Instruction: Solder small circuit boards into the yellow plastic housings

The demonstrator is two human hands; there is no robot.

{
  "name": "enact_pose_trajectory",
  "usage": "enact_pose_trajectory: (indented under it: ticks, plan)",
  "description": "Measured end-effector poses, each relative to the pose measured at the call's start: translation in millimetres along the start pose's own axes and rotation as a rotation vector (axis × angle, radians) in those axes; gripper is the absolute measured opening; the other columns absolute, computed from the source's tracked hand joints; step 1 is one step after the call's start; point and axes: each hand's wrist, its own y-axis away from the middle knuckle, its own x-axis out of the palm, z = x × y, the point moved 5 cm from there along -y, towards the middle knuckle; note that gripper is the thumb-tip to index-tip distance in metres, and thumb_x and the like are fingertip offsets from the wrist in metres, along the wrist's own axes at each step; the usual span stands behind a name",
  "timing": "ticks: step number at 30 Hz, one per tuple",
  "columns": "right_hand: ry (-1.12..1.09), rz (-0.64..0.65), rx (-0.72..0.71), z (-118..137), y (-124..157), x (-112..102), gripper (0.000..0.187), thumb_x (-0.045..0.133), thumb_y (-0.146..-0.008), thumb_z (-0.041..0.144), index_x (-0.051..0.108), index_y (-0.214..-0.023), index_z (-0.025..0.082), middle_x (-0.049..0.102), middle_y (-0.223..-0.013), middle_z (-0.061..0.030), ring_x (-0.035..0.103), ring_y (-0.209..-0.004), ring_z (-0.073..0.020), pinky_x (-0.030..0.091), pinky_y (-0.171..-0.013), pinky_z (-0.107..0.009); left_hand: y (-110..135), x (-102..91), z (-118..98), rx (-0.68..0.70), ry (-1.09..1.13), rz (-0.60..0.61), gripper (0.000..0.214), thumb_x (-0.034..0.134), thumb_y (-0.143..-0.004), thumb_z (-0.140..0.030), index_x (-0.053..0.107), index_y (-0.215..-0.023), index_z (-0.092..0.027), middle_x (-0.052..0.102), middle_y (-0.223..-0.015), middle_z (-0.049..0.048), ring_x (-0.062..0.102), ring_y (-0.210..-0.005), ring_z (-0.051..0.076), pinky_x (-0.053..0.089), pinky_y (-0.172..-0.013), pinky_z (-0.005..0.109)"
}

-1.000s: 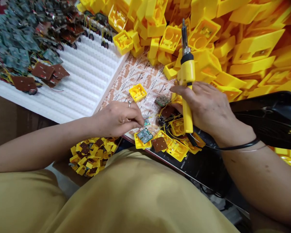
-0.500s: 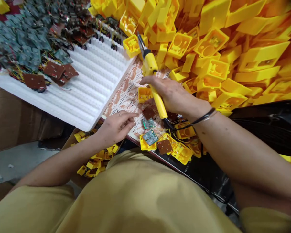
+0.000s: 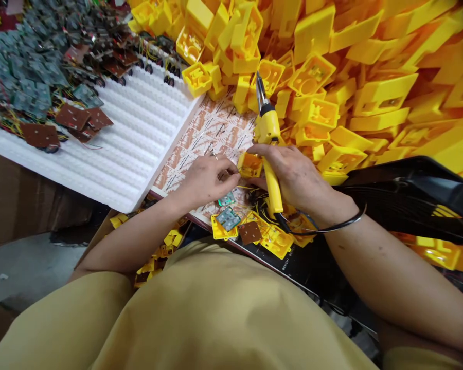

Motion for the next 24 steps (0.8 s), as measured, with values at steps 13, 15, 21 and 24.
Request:
enact_pose_trajectory:
  ticks: [13, 15, 21, 24]
  plan:
    - [0.16, -0.037, 0.029, 11.4, -4.4, -4.6, 0.043, 0.06, -0.092, 0.042, 0.052, -0.127, 0.019, 0.066, -0.093, -0.0082, 0.062, -0.085, -0.0256, 0.04, -0.074, -0.036, 6.5, -15.3, 0.6, -0.08, -0.277, 0.071, 0.035, 0.049, -0.089, -0.033, 0.077, -0.101, -0.018, 0.077, -0.087, 0.0082, 0.069, -0.078, 0.02, 0.05, -0.071, 0.03]
    - [0.046, -0.059, -0.055, 9.2, -7.4, -6.5, 0.042, 0.057, -0.094, 0.039, 0.048, -0.13, 0.019, 0.067, -0.1, -0.0085, 0.062, -0.094, -0.0256, 0.041, -0.083, -0.038, 4.8, -15.1, 1.8, -0.012, -0.218, 0.07, 0.032, 0.049, -0.088, -0.031, 0.077, -0.096, -0.017, 0.077, -0.093, 0.008, 0.069, -0.084, 0.02, 0.05, -0.077, 0.031]
    - [-0.123, -0.009, -0.114, 5.9, -15.0, 2.9, 0.038, 0.05, -0.096, 0.03, 0.044, -0.131, 0.019, 0.068, -0.102, -0.0078, 0.063, -0.095, -0.0222, 0.041, -0.092, -0.039, 0.3, -20.1, 4.9, -0.06, 0.077, 0.007, 0.02, 0.058, -0.082, -0.026, 0.073, -0.09, -0.015, 0.075, -0.081, 0.003, 0.067, -0.074, 0.013, 0.049, -0.07, 0.024]
    - [0.03, -0.025, -0.021, 8.2, -9.4, 3.6, 0.036, 0.056, -0.094, 0.035, 0.051, -0.126, 0.019, 0.067, -0.09, -0.0072, 0.064, -0.084, -0.024, 0.043, -0.08, -0.039, -2.1, -21.2, 2.5, -0.061, -0.029, -0.007, 0.017, 0.057, -0.08, -0.021, 0.072, -0.086, -0.015, 0.074, -0.079, 0.0027, 0.066, -0.074, 0.014, 0.048, -0.07, 0.026]
